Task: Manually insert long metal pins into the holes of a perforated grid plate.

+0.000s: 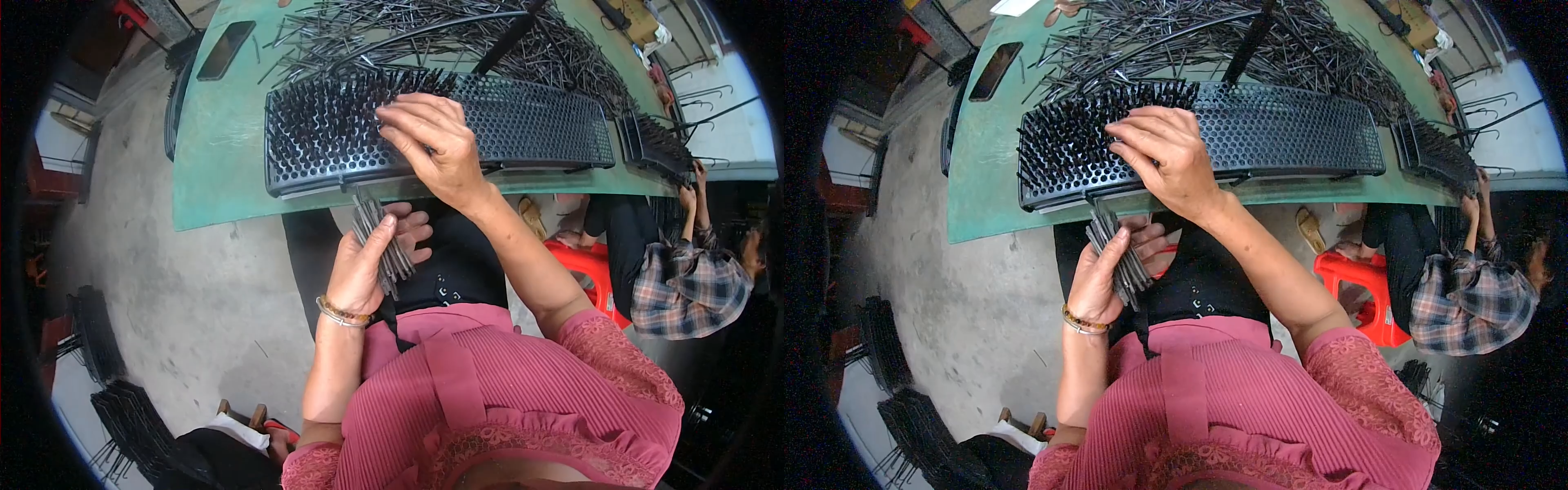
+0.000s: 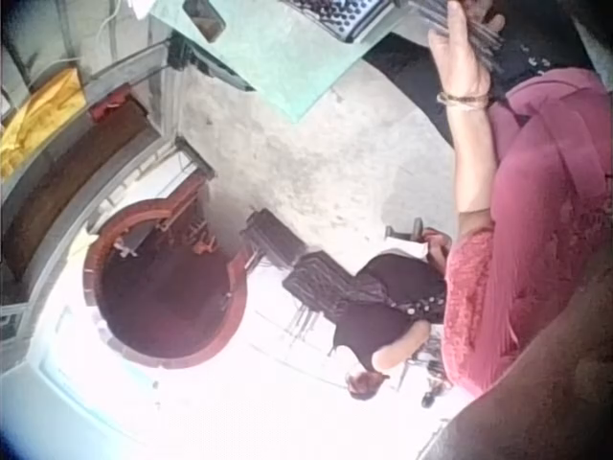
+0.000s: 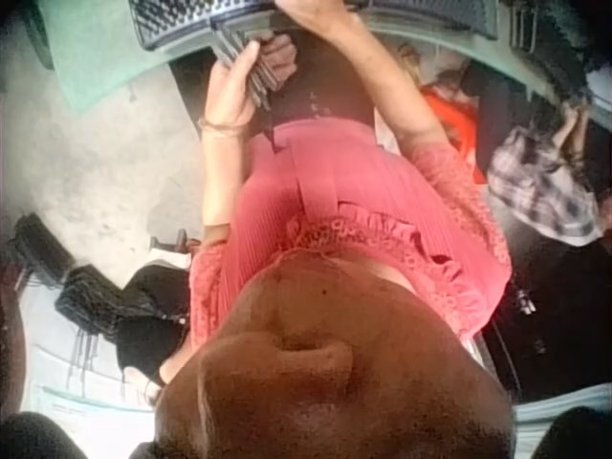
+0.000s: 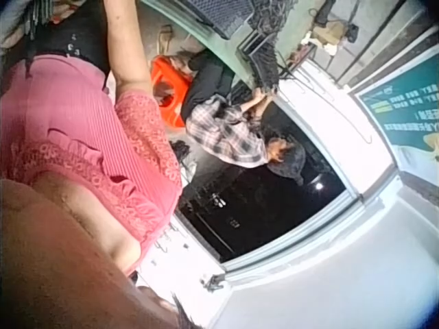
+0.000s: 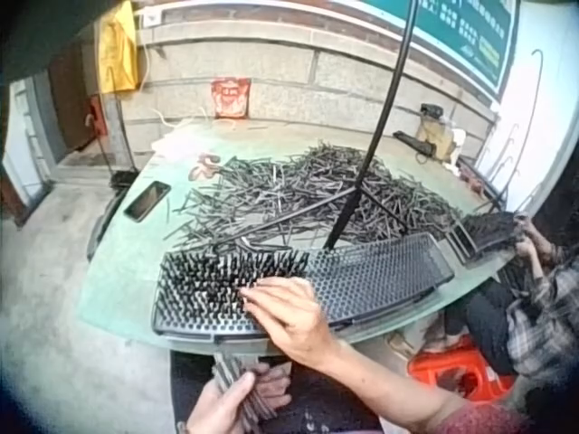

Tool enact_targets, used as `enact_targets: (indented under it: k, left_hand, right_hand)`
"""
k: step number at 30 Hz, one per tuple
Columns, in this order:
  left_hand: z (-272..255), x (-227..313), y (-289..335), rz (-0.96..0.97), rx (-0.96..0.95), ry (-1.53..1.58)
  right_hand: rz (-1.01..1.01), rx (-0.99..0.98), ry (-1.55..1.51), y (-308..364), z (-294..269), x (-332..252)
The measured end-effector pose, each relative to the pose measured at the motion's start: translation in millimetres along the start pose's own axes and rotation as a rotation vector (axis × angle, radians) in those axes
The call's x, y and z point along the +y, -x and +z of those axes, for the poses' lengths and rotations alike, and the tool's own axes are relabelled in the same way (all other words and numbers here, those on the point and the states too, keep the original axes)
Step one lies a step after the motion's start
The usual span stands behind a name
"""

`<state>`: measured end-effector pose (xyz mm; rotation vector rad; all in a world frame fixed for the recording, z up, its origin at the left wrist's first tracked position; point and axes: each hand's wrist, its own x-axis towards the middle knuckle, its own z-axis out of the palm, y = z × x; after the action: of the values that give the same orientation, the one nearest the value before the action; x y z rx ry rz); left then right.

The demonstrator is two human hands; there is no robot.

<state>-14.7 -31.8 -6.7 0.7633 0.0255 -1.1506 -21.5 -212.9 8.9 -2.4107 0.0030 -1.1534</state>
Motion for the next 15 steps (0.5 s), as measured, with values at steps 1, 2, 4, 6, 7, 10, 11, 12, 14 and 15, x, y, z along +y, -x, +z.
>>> enact_targets:
  k: [1, 2, 4, 6, 7, 10, 11, 12, 14, 15]
  left_hand:
    - [0.5, 1.8, 0.4, -0.022, 0.002, -0.028]
    - [0.6, 2.6, 0.8, -0.043, 0.004, -0.055]
    - [-0.4, 2.7, 1.2, -0.035, 0.012, -0.079]
    - [-0.4, 2.5, 0.9, -0.028, 0.019, -0.103]
    - [0.0, 2.4, 0.4, -0.016, 0.018, -0.114]
    - [0.2, 1.8, 0.7, 0.002, 0.020, -0.130]
    - [0.2, 1.5, 1.2, 0.008, 0.023, -0.135]
    - [1.0, 2.0, 1.9, 0.009, 0.023, -0.134]
    - [3.1, 3.7, 3.2, 0.010, 0.026, -0.168]
    - [2.3, 3.0, 3.1, 0.010, 0.027, -0.166]
  right_hand:
    - [-0.030, 0.002, 0.020, -0.8, 0.1, 1.4]
    - [-0.028, 0.003, 0.020, -0.2, -0.8, 0.8]
    - [-0.020, -0.010, 0.055, -0.9, -1.8, -0.6]
    - [-0.027, -0.016, 0.050, -3.2, -2.2, -0.9]
    - [-0.034, -0.023, 0.047, -4.0, -2.1, -0.7]
    - [-0.035, -0.007, 0.047, -4.5, 5.0, 1.2]
    - [-0.035, -0.006, 0.047, -4.2, 4.7, 0.6]
    - [-0.059, 0.011, 0.078, -3.7, 4.4, -0.1]
    - [-0.084, 0.026, 0.109, -2.8, 4.0, -0.5]
    - [-0.093, 0.034, 0.116, -1.7, 3.5, -0.7]
